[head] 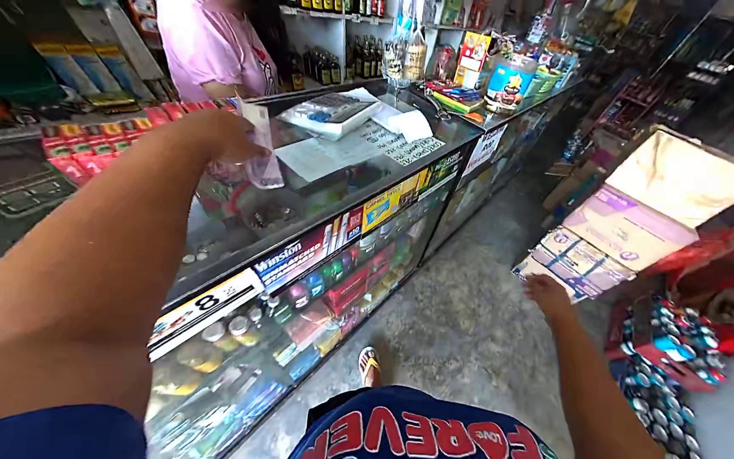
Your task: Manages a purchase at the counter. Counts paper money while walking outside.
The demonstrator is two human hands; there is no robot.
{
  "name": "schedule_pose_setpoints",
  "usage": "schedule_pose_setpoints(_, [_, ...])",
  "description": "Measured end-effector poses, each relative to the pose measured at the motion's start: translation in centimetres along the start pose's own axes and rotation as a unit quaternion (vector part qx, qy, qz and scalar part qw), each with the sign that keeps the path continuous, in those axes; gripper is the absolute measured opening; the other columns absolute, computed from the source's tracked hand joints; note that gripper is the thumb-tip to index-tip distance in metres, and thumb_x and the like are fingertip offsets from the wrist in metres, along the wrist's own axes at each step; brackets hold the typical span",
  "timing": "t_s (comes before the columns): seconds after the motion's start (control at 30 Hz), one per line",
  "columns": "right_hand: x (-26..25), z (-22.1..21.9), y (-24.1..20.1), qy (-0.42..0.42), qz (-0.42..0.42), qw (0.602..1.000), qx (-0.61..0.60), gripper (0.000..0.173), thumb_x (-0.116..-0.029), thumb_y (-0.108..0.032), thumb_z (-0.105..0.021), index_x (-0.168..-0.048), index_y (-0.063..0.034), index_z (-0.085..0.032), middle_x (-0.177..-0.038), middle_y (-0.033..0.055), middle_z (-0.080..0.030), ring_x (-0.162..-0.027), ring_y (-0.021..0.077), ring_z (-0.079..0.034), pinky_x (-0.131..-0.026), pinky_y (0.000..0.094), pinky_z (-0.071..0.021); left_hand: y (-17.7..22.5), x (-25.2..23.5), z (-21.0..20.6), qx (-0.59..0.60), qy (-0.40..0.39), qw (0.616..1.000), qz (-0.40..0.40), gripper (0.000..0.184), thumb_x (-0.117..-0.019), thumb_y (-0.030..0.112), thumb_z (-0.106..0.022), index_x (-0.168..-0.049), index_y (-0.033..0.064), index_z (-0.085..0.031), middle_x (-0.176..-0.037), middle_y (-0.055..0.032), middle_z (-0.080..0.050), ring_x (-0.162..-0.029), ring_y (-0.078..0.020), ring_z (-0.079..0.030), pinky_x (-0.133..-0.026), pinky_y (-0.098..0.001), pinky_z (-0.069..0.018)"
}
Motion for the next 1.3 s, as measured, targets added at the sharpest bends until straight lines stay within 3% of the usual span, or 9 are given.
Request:
schedule_pose_setpoints(0.23, [-11.2,-5.9,-14.3,-0.183,0.203,0.946,0.173,0.033,-0.1066,-0.022,-0.053,-0.130,-0.0025,-0.066,-0.125,0.0174,-0.068,-0.113,0.0248,-0.067,-0.102,0.0427,-0.0517,0.6,-4.1,2.2,-0.077,-0.073,0.990,0.094,0.065,-0.0987,0.034,-0.071,-0.151,0.0030,-0.049,-0.133,-0.0347,-0.060,-0.125,-0.0564,-0.055,-0.103,-0.0748,-0.0393])
schedule_pose_setpoints(0.33, [-16.3,-4.0,-16.2,-0.145,0.234,0.950,0.148,0.028,-0.1057,-0.018,-0.055,-0.123,-0.0008,-0.069,-0.117,0.0179,-0.071,-0.106,0.0265,-0.069,-0.097,0.0470,-0.0544,0.7,-6.4,2.8,-0.192,0.033,0.975,0.108,0.067,-0.0857,0.046,-0.082,-0.125,-0.0034,-0.061,-0.097,-0.0376,-0.065,-0.095,-0.0607,-0.063,-0.075,-0.0785,-0.0459])
schedule_pose_setpoints(0.43, [-22.1,-3.4,-19.5,-0.102,0.276,0.944,0.149,0.025,-0.1048,-0.016,-0.057,-0.119,-0.0005,-0.070,-0.112,0.0189,-0.071,-0.101,0.0305,-0.070,-0.093,0.0537,-0.0549,4.2,-10.1,1.1,-0.180,0.171,0.968,-0.025,0.054,-0.0805,0.036,-0.087,-0.112,-0.0013,-0.063,-0.083,-0.0334,-0.063,-0.076,-0.0583,-0.064,-0.058,-0.0768,-0.0455])
schedule_pose_setpoints(0.63, [-31.6,-7.4,-30.8,-0.085,0.440,0.878,0.170,0.023,-0.1009,-0.012,-0.059,-0.117,-0.0027,-0.073,-0.121,0.0180,-0.070,-0.111,0.0304,-0.068,-0.100,0.0512,-0.0531,22.0,-16.5,-2.7,-0.111,0.075,0.984,-0.119,0.050,-0.0860,-0.005,-0.072,-0.134,0.0037,-0.063,-0.132,-0.0289,-0.060,-0.119,-0.0553,-0.058,-0.083,-0.0727,-0.0491])
schedule_pose_setpoints(0.73, [-35.7,-10.4,-34.7,-0.100,0.493,0.837,0.214,0.024,-0.1003,-0.010,-0.057,-0.117,-0.0046,-0.074,-0.121,0.0169,-0.071,-0.117,0.0331,-0.066,-0.103,0.0551,-0.0501,22.9,-21.4,-5.3,-0.064,0.064,0.988,-0.127,0.059,-0.0879,0.012,-0.079,-0.143,0.0085,-0.059,-0.143,-0.0238,-0.056,-0.129,-0.0509,-0.053,-0.095,-0.0708,-0.0472])
schedule_pose_setpoints(0.93, [-41.9,-15.9,-38.2,-0.122,0.567,0.735,0.351,0.031,-0.0969,-0.011,-0.058,-0.125,-0.0045,-0.069,-0.124,0.0232,-0.069,-0.125,0.0454,-0.059,-0.102,0.0645,-0.0456,22.8,-24.6,-5.1,0.065,0.162,0.985,-0.019,0.031,-0.1018,0.021,-0.060,-0.127,0.0043,-0.068,-0.118,-0.0230,-0.070,-0.107,-0.0457,-0.068,-0.088,-0.0714,-0.0513])
schedule_pose_setpoints(1.1, [-43.0,-16.1,-40.1,-0.177,0.520,0.754,0.361,0.036,-0.0944,-0.012,-0.062,-0.131,-0.0095,-0.065,-0.129,0.0229,-0.065,-0.117,0.0459,-0.063,-0.089,0.0693,-0.0504,22.4,-26.2,-1.2,0.143,0.250,0.929,0.234,0.049,-0.1006,0.030,-0.065,-0.135,-0.0021,-0.050,-0.113,-0.0300,-0.065,-0.109,-0.0521,-0.063,-0.090,-0.0735,-0.0463])
schedule_pose_setpoints(1.2, [-43.6,-15.0,-40.5,-0.229,0.487,0.790,0.294,0.046,-0.0947,-0.011,-0.065,-0.140,-0.0080,-0.059,-0.122,0.0214,-0.067,-0.113,0.0430,-0.064,-0.092,0.0675,-0.0490,24.4,-24.4,-2.5,0.132,0.253,0.939,0.193,0.041,-0.0957,0.026,-0.071,-0.119,-0.0052,-0.059,-0.098,-0.0275,-0.066,-0.093,-0.0484,-0.066,-0.080,-0.0700,-0.0500])
schedule_pose_setpoints(1.3, [-44.1,-13.9,-40.6,-0.263,0.475,0.808,0.231,0.048,-0.0947,-0.012,-0.066,-0.143,-0.0091,-0.059,-0.117,0.0190,-0.069,-0.108,0.0389,-0.065,-0.092,0.0649,-0.0492,26.8,-23.7,-6.1,0.052,0.168,0.984,0.013,0.025,-0.0901,0.022,-0.076,-0.105,0.0027,-0.072,-0.099,-0.0171,-0.071,-0.092,-0.0376,-0.070,-0.076,-0.0621,-0.0565])
Point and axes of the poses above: each hand's wrist, its own x-axis away from the middle knuckle, its own z-axis out of the back of the hand, y = z × x, the point moved 1 cm from there along -x, towards the middle knuckle
